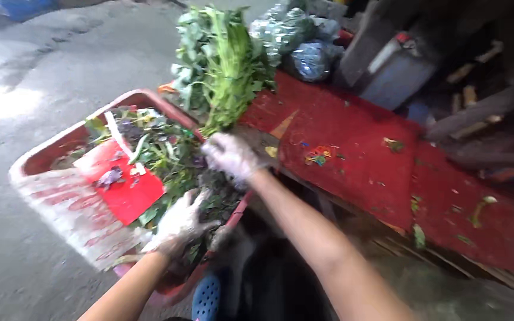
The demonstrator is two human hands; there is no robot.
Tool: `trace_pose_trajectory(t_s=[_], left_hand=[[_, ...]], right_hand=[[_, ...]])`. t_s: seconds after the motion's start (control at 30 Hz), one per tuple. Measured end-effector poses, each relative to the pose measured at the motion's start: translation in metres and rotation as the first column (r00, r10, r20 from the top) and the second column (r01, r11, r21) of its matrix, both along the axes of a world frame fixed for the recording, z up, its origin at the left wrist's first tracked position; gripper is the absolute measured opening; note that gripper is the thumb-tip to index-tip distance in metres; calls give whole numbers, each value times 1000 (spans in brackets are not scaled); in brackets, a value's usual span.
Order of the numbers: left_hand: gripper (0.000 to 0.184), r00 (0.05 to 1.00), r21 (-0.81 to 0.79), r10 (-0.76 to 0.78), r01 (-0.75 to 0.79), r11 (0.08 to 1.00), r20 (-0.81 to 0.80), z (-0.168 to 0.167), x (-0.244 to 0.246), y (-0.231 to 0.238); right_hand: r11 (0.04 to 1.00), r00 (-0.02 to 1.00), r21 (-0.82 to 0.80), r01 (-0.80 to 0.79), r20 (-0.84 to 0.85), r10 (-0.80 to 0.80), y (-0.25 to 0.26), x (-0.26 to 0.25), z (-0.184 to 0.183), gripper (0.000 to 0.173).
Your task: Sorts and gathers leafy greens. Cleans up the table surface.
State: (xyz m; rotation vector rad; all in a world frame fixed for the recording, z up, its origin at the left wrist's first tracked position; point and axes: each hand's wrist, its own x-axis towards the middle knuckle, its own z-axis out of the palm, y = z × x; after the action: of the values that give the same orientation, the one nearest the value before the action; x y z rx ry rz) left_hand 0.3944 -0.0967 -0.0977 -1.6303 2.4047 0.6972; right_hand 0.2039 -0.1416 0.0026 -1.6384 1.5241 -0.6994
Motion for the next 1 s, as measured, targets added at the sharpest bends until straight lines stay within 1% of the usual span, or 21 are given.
trace_pose_trajectory(t_s=[0.03,0.1,0.13,0.17,0.2,0.27,0.3,0.33,0.4,0.43,0.47,0.53,0.6,0.67,0.7,0.73,0.8,0.87,0.9,0.97,1.0], left_hand=[[98,1000,-35,-27,27,999,5,0,-2,2],[94,997,-90,-79,80,993,11,-1,-5,5],[92,994,-106,-102,105,989,30,-1,-6,6],[91,992,-121,-121,122,985,20,-2,-5,7],[91,992,-134,-129,129,983,9,-3,-5,7],[92,991,-153,-130,130,980,14,-8,-6,4],[94,992,-158,-120,123,980,26,-9,-8,4],[98,993,-186,-117,120,975,27,-10,-9,4],[106,986,-338,-161,141,931,-31,-16,-6,5],[102,975,-398,-212,166,902,-74,-16,-2,5],[93,956,-413,-272,207,887,-106,-14,-1,5],[74,921,-443,-379,302,844,-93,-16,-1,5],[73,934,-344,-349,304,888,-74,-17,4,4],[82,962,-285,-271,249,926,-41,-18,5,0],[85,968,-266,-250,235,935,-22,-17,5,-2],[86,972,-256,-234,225,940,-6,-16,4,-3],[88,974,-250,-228,225,942,20,-15,3,-5],[91,973,-211,-225,231,950,52,-10,1,-7],[92,972,-184,-223,233,955,70,-7,-1,-8],[93,971,-146,-222,233,961,90,-3,-5,-9],[92,971,-126,-219,230,965,95,-1,-6,-9]], right_hand=[[997,995,-72,-28,-100,21,10,4,0,30],[989,931,-124,-84,-362,34,12,8,-13,39],[994,904,-70,-82,-426,44,10,10,-25,41],[997,888,26,-68,-455,72,10,14,-35,39],[989,879,146,-31,-467,97,10,17,-44,38],[923,902,382,47,-412,125,13,22,-51,45],[893,907,448,40,-391,155,11,22,-50,44],[884,912,466,40,-379,158,7,20,-52,40],[885,943,449,119,-331,41,-5,20,-64,35],[887,951,433,162,-308,-24,-9,22,-71,35],[887,953,426,177,-300,-46,-10,21,-74,37],[884,955,448,136,-297,3,-3,9,-65,41],[885,935,465,9,-318,157,3,-7,-52,35],[898,884,423,-123,-365,293,5,-24,-30,33],[914,876,367,-173,-367,313,9,-33,-19,32],[939,893,280,-200,-342,292,15,-44,-8,31],[982,947,62,-180,-259,190,30,-74,5,30],[991,967,-87,-98,-244,75,47,-119,18,30],[993,975,-119,-28,-224,1,58,-147,26,30],[973,974,-142,180,-115,-197,82,-209,40,31],[943,949,-124,308,-27,-313,95,-240,48,31]])
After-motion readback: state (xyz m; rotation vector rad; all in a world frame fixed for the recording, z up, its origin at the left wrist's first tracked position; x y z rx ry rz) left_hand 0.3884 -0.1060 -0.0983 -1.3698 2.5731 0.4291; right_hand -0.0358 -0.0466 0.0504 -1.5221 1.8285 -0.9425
